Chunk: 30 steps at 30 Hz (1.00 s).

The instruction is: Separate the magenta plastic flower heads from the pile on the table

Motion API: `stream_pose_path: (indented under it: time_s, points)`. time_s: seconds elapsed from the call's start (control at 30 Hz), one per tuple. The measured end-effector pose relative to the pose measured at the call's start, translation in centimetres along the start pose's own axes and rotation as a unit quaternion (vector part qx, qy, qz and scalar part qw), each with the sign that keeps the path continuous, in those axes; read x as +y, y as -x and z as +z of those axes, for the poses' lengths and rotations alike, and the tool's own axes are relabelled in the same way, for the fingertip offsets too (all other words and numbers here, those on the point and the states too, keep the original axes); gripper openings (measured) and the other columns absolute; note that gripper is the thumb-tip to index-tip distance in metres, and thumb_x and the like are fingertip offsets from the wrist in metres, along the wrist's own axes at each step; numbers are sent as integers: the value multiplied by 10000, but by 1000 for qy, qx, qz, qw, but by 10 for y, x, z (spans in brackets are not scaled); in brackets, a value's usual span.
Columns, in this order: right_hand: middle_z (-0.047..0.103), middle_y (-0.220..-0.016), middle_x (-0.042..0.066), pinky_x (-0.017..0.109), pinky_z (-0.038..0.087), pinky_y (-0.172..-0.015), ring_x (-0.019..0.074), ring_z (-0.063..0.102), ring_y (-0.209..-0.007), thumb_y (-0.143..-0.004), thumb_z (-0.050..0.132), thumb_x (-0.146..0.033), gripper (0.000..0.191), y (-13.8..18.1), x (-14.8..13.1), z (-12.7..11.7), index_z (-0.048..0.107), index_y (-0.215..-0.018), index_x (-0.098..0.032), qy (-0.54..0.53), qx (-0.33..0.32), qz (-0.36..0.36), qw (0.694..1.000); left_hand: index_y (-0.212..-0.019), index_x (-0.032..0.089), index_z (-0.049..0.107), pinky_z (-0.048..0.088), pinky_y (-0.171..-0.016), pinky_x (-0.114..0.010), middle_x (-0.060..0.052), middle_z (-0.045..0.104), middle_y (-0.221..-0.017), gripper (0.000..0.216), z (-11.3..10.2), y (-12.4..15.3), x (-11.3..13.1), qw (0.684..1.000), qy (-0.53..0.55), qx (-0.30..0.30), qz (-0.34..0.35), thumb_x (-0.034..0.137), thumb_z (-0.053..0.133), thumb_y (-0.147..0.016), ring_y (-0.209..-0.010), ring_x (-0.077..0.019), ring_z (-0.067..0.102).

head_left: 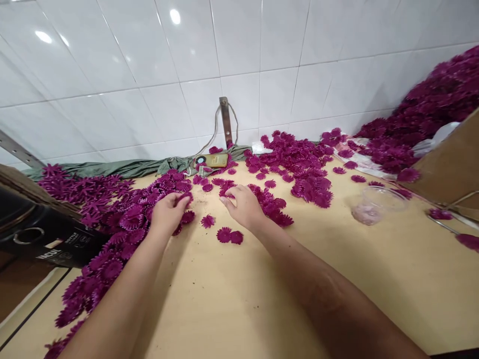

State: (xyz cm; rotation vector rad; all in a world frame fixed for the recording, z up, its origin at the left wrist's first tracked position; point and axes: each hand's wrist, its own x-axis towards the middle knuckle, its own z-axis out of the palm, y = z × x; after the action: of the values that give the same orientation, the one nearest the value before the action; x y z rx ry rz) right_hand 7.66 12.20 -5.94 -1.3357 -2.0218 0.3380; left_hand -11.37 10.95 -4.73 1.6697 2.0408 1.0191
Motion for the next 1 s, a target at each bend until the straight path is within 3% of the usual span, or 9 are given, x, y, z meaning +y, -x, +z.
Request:
stream_pose_path:
  time_s: [0.07, 0.17, 0.33, 0.5, 0.57, 0.67, 0.73, 0.87, 1.0]
  points:
    - [601, -951, 104, 318, 373, -808, 203, 503, -920, -860, 459, -309, 228, 0, 1, 0, 592, -913, -131, -10, -1, 6, 1000, -943, 164, 624, 475, -720, -312, -86, 672, -934, 336, 10, 4, 9, 995, 42, -67, 68, 371, 523, -699, -817, -211, 618]
    - [608, -883, 88, 303, 368, -760, 190, 510, -855, -877, 412, -245, 210, -1, 5, -3, 594, -860, -142, -4, 11, 44, 999, -1079, 161, 591, 452, -833, -335, -100, 599, -1119, 409, 18, 6, 15, 979, -79, -96, 160, 238, 494, -689, -1012, -229, 555]
    - [611, -852, 79, 296, 369, -732, 186, 507, -824, -864, 422, -222, 194, -3, 9, -6, 596, -815, -151, -15, 21, 73, 997, -1057, 129, 604, 406, -870, -412, -161, 581, -1125, 375, 6, 3, 1, 942, -311, -70, 104, 203, 399, -752, -1069, -309, 517]
    - [608, -898, 94, 320, 379, -780, 200, 511, -886, -852, 454, -245, 187, -1, 3, -1, 607, -825, -142, -27, -6, 43, 999, -832, 194, 623, 400, -772, -390, -117, 645, -953, 225, -1, 6, -4, 932, -342, -81, 90, 261, 419, -768, -960, -308, 566]
    - [603, -923, 99, 326, 386, -791, 205, 514, -915, -845, 472, -290, 199, 2, -3, 1, 606, -844, -142, -54, -7, 39, 998, -788, 219, 597, 396, -730, -348, -75, 658, -853, 169, 4, 9, 0, 961, -263, -51, 70, 285, 444, -758, -871, -268, 587]
    - [604, -939, 86, 299, 412, -749, 183, 544, -878, -794, 548, -372, 244, 7, -13, 5, 590, -896, -154, -171, -32, 65, 983, -672, 219, 550, 390, -641, -298, -19, 613, -644, 96, 17, 18, 8, 999, 17, -29, 9, 313, 540, -685, -679, -206, 565]
    - [606, -840, 56, 262, 419, -664, 148, 555, -761, -763, 584, -356, 222, 10, -18, 9, 582, -841, -148, -266, -84, 79, 957, -639, 209, 531, 393, -607, -274, 6, 585, -596, 113, 29, 26, 13, 988, 146, -46, -6, 316, 566, -651, -616, -170, 537]
    - [507, -577, -23, 210, 362, -516, 76, 458, -529, -747, 574, -240, 148, 11, -20, 11, 545, -652, -129, -400, -195, 94, 890, -625, 196, 506, 404, -558, -244, 29, 553, -564, 159, 45, 40, 20, 966, 249, -68, -22, 347, 553, -646, -545, -123, 508]
    - [502, -514, -37, 198, 336, -477, 55, 424, -466, -672, 632, -218, 127, 9, -15, 9, 561, -634, -120, -462, -239, 142, 842, -576, 190, 481, 403, -521, -235, 45, 495, -510, 211, 47, 43, 20, 941, 327, -75, -50, 358, 607, -587, -494, -103, 486]
